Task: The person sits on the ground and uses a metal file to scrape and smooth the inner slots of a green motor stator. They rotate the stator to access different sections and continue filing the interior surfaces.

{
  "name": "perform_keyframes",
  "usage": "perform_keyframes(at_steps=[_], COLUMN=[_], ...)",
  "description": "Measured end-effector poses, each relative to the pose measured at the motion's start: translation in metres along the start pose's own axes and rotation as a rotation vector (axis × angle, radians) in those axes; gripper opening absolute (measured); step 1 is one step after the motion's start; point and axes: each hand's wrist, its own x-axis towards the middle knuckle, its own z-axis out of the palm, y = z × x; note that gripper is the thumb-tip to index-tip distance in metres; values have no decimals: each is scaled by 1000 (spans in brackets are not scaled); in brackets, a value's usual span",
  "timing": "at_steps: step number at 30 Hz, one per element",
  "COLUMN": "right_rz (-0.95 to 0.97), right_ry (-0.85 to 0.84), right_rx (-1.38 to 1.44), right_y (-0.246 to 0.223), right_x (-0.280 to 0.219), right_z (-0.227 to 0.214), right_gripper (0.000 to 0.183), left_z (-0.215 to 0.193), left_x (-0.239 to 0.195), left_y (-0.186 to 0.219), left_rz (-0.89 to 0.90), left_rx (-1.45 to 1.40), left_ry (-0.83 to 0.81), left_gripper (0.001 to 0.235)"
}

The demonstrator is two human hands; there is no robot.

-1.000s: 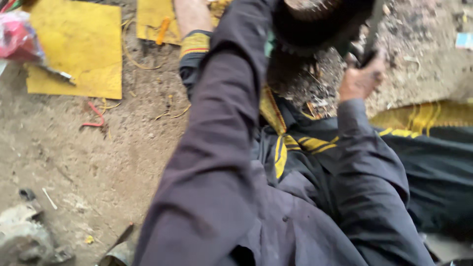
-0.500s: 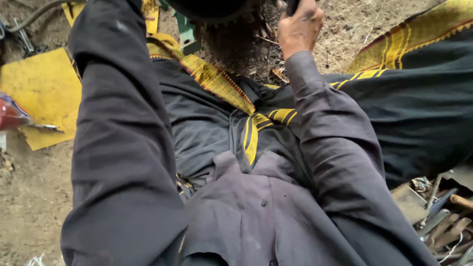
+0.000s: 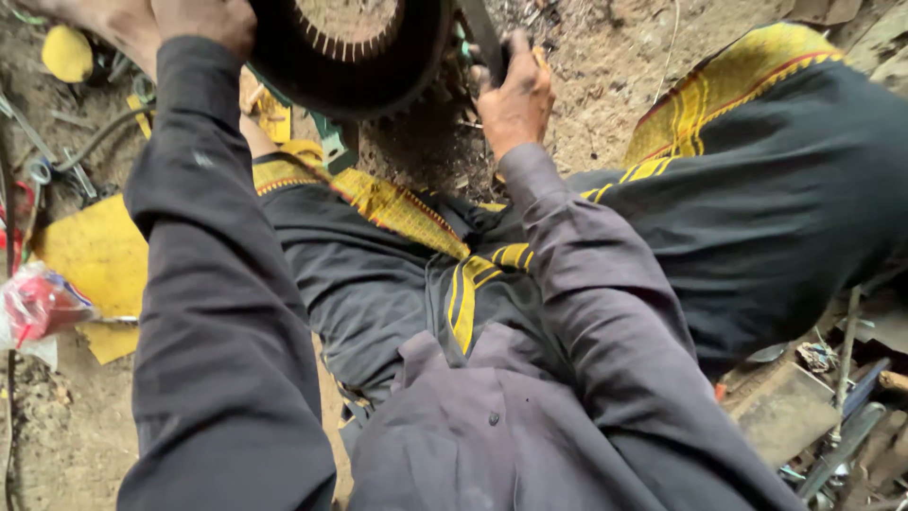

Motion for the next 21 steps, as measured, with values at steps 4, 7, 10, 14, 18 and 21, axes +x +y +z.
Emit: perform_keyframes(at_steps=[4,7,10,14,18,21], right_rz=[61,110,141,185,203,214], right_ry=[-11,-38,-99,-137,-127,-148], right_rx=[102,78,34,57,18,21], right_y=[-8,-11,-12,-13,-12,-8], right_x=[-2,-2,-3,-3,-7,-8], right_z=[-3,-6,-8,-9,-7,-8], right_gripper=[46,44,41,43,49,44], left_z=[-3,-12,-22,-16,-6,-13], left_x=[-7,-20,-28,-31,-31,-35], left_y=[4,13,16,18,18,29], left_rz=[-79,-10,-28,-12,-30,-72], left_rx=[-354,-513,-550,-534,-467,-439], left_ry=[454,494,426,448,479,450], left_gripper=[46,77,76,84,86,85])
